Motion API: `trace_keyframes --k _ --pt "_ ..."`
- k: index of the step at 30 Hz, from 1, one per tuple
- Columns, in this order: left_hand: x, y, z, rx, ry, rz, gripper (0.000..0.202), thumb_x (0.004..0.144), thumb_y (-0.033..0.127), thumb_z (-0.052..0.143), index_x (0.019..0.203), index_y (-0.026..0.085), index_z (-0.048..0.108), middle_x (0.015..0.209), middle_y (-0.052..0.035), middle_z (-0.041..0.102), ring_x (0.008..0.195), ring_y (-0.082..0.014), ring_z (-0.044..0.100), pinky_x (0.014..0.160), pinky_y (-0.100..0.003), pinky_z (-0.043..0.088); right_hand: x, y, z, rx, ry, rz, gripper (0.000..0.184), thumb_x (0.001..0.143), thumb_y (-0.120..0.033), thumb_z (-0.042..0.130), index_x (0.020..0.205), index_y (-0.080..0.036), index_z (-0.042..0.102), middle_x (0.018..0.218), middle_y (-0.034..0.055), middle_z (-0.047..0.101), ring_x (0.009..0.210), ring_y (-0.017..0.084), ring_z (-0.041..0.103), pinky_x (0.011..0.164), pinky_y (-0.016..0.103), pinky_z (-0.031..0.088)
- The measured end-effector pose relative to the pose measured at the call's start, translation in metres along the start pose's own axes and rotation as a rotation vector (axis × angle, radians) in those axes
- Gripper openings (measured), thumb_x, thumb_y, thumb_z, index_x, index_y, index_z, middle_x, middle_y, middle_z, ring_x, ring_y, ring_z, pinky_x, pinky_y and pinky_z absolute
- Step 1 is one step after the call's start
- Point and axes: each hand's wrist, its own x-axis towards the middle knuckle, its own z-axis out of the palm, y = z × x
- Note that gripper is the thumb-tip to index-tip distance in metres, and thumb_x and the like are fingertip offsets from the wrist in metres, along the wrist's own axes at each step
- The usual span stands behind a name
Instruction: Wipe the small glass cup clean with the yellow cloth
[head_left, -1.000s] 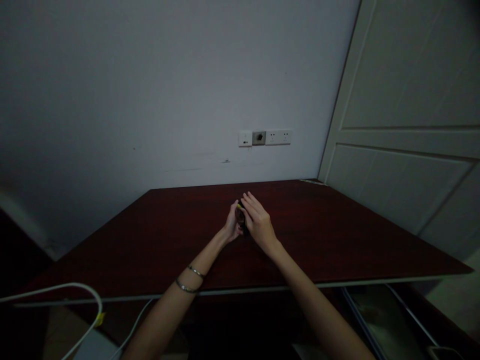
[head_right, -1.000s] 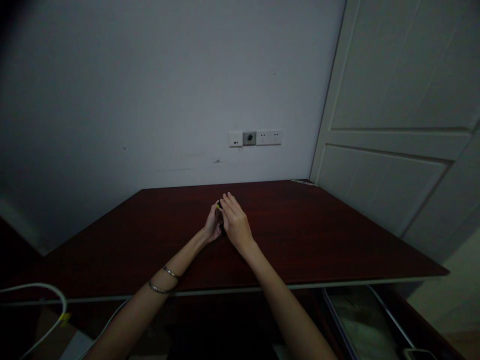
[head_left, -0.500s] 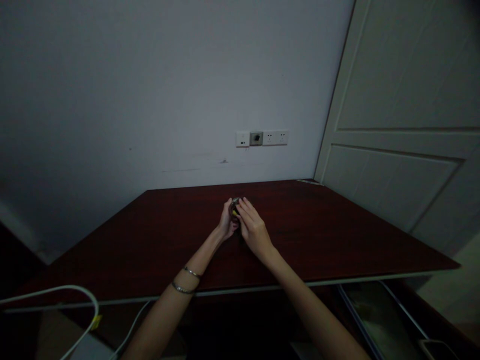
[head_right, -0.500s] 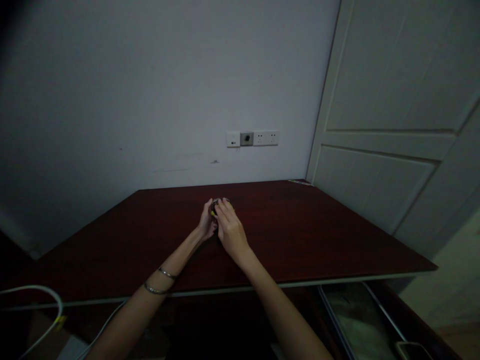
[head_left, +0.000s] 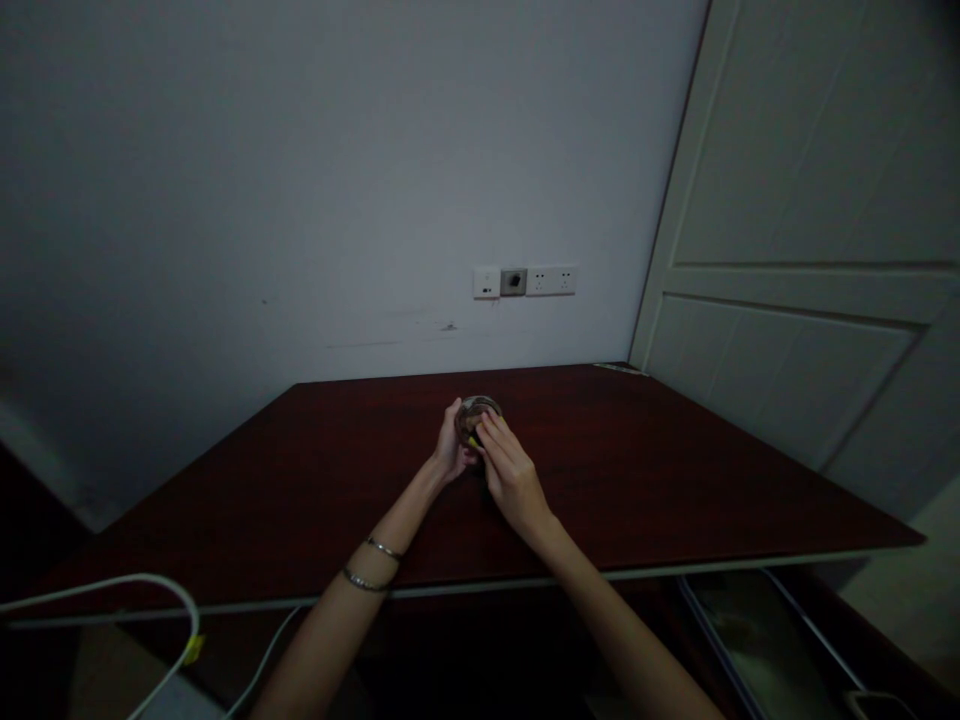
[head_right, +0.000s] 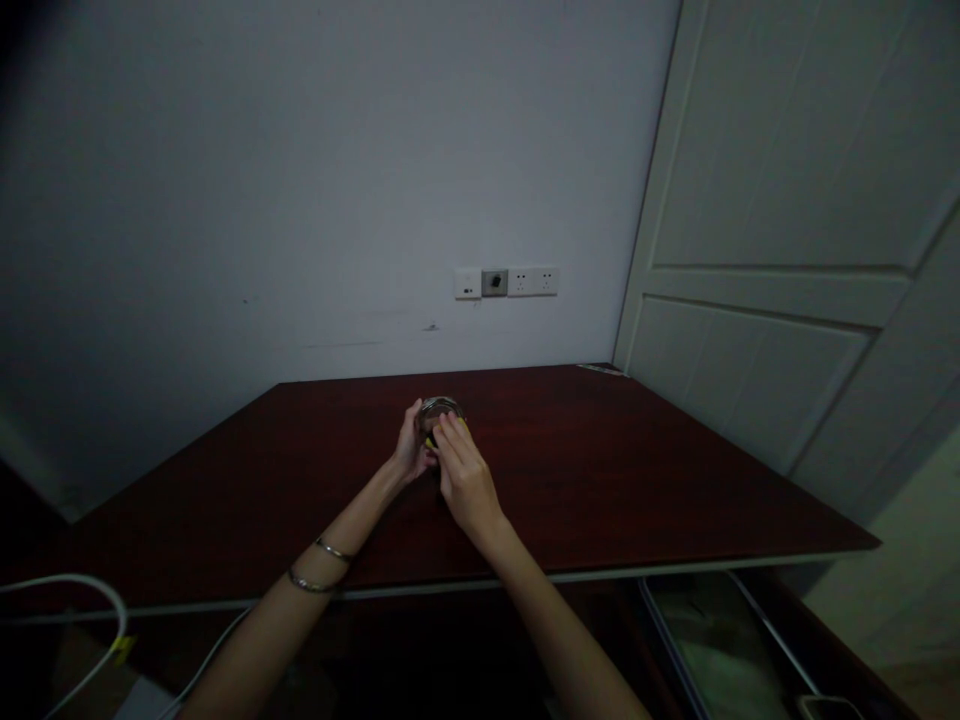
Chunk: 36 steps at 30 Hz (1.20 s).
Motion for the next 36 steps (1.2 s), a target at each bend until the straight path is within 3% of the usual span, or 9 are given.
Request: trace_keyframes --k 5,8,12,17,21,25,28,32,36 --pt "0.001 0.0 0.0 0.095 -0.118 0.105 0.06 0.069 0.067 0.043 0.088 0.013 0.061 0.056 0.0008 0.053 0.033 -0.004 0.034 0.03 -0.016 0.016 0.001 0.005 -0.011 0.119 0.231 0.174 0.039 0.087 -0.015 0.042 0.124 -0.024 0.049 0.13 0.0052 0.049 0.124 0.021 0.041 0.103 0.045 0.036" --pt "0.003 0.001 -0.002 0.197 -0.084 0.216 0.06 0.069 0.065 0.046 0.095 0.013 0.06 0.063 -0.0018 0.057 0.037 -0.0054 0.04 0.03 -0.016 0.02 0.008 0.004 -0.018 0.174 0.348 0.254 0.035 0.087 -0.02 0.044 0.12 -0.023 0.053 0.129 0.0051 0.051 0.122 0.021 0.044 0.103 0.045 0.035" --pt "0.006 -0.001 -0.006 0.36 -0.05 0.348 0.051 0.065 0.05 0.063 0.101 0.015 0.058 0.065 0.0006 0.057 0.042 -0.0057 0.044 0.037 -0.017 0.029 0.019 0.0 -0.02 0.246 0.335 0.25 0.033 0.087 -0.023 0.046 0.118 -0.023 0.055 0.129 0.0046 0.051 0.121 0.021 0.045 0.104 0.043 0.034" --pt "0.015 -0.011 -0.008 0.367 -0.041 0.493 0.049 0.053 0.04 0.075 0.091 0.013 0.061 0.082 -0.0043 0.063 0.072 -0.0136 0.057 0.066 -0.022 0.043 0.026 -0.002 -0.005 0.365 0.349 0.349 0.03 0.085 -0.028 0.048 0.112 -0.022 0.06 0.123 0.0053 0.056 0.117 0.02 0.049 0.103 0.042 0.036" --pt "0.016 -0.013 -0.005 0.418 0.107 0.535 0.04 0.055 0.03 0.074 0.089 0.014 0.06 0.084 -0.0053 0.064 0.078 -0.0158 0.058 0.073 -0.026 0.044 0.033 0.004 0.004 0.498 0.431 0.49 0.033 0.083 -0.033 0.051 0.111 -0.019 0.06 0.121 0.0065 0.058 0.114 0.02 0.051 0.102 0.041 0.036" --pt "0.012 -0.01 0.0 0.455 0.228 0.575 0.044 0.052 0.021 0.074 0.092 0.014 0.058 0.088 -0.0069 0.064 0.083 -0.0183 0.059 0.078 -0.029 0.044 0.041 0.018 0.01 0.632 0.522 0.658 0.041 0.08 -0.038 0.053 0.112 -0.015 0.06 0.117 0.0081 0.06 0.108 0.021 0.056 0.097 0.039 0.041" --pt "0.014 -0.013 -0.002 0.5 0.248 0.615 0.047 0.051 0.02 0.075 0.094 0.015 0.058 0.093 -0.0076 0.063 0.088 -0.0194 0.058 0.083 -0.031 0.043 0.042 0.029 0.016 0.702 0.584 0.735 0.044 0.077 -0.041 0.055 0.11 -0.012 0.06 0.116 0.0096 0.061 0.106 0.022 0.056 0.094 0.037 0.043" --pt "0.019 -0.022 -0.007 0.591 0.266 0.66 0.05 0.053 0.027 0.076 0.098 0.014 0.057 0.097 -0.0088 0.061 0.091 -0.0207 0.056 0.087 -0.034 0.041 0.037 0.036 0.02 0.743 0.563 0.791 0.045 0.076 -0.042 0.054 0.11 -0.013 0.059 0.116 0.0105 0.061 0.106 0.021 0.056 0.094 0.036 0.042" --pt "0.016 -0.027 -0.007 0.791 0.296 0.799 0.052 0.057 0.034 0.074 0.102 0.016 0.054 0.1 -0.0086 0.056 0.095 -0.0216 0.053 0.087 -0.035 0.04 0.033 0.041 0.02 0.763 0.55 0.843 0.044 0.076 -0.043 0.053 0.108 -0.013 0.06 0.115 0.0103 0.061 0.103 0.02 0.057 0.093 0.035 0.042"
